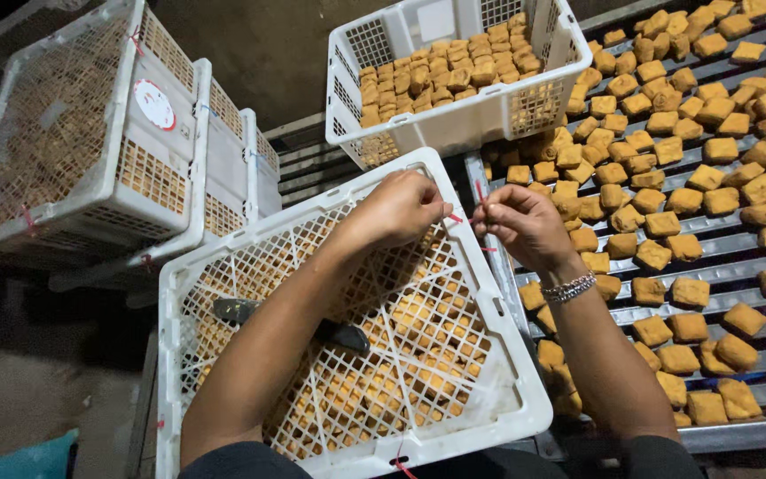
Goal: The person secures a white plastic crate filled with brown cubes by threading a red strap through its side holes and tying it. They repeat this process for multiple crates, using a knife to assist in threading the strap.
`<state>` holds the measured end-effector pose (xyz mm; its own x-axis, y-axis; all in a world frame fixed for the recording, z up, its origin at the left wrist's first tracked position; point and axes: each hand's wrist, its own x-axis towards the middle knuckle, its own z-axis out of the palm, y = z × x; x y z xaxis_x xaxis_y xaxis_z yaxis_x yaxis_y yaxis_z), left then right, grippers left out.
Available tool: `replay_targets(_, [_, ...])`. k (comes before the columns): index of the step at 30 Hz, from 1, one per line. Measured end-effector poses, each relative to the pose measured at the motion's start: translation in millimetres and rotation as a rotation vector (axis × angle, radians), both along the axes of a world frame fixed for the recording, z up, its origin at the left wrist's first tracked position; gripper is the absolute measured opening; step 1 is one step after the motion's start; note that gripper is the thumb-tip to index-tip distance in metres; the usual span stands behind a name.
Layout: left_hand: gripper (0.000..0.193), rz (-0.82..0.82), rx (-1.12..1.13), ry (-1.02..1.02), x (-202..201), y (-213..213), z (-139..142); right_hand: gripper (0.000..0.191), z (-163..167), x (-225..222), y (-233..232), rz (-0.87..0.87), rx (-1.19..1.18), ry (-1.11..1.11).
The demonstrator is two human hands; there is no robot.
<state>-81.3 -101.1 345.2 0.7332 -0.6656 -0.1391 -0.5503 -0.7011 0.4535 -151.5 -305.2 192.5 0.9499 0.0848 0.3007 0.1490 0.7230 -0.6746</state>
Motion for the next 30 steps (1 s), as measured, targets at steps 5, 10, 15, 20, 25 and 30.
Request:
replay_targets(5, [0.025,-0.096,-0.076,-0.131,-6,-12,6,0.02,37,-8,-9,-0.069,-0.16,0.078])
replay_targets(10, [0.028,-0.031,-0.087,-0.118,-16,-26,12,0.015,53,-5,-13,-0.12,-0.526,0.098])
replay_targets(15, [0.025,-0.033,-0.11,-0.277,-22,-40,14,0.012,48,11,-18,0.008,-0.652,-0.045])
replay_targets(20, [0.027,-0.028,-0.258,-0.172,-12,-38,6,0.01,39,12,-19,0.08,-0.442,-0.004])
replay_targets(25, [0.023,-0.159,-0.189,0.178,-6,-18,-17,0.008,48,4,-27,0.065,-0.475,0.041])
replay_targets(30, [0.023,-0.122,-0.216,-0.152,-13,-20,-36,0.01,53,-8,-13,-0.4,-1.112,-0.125])
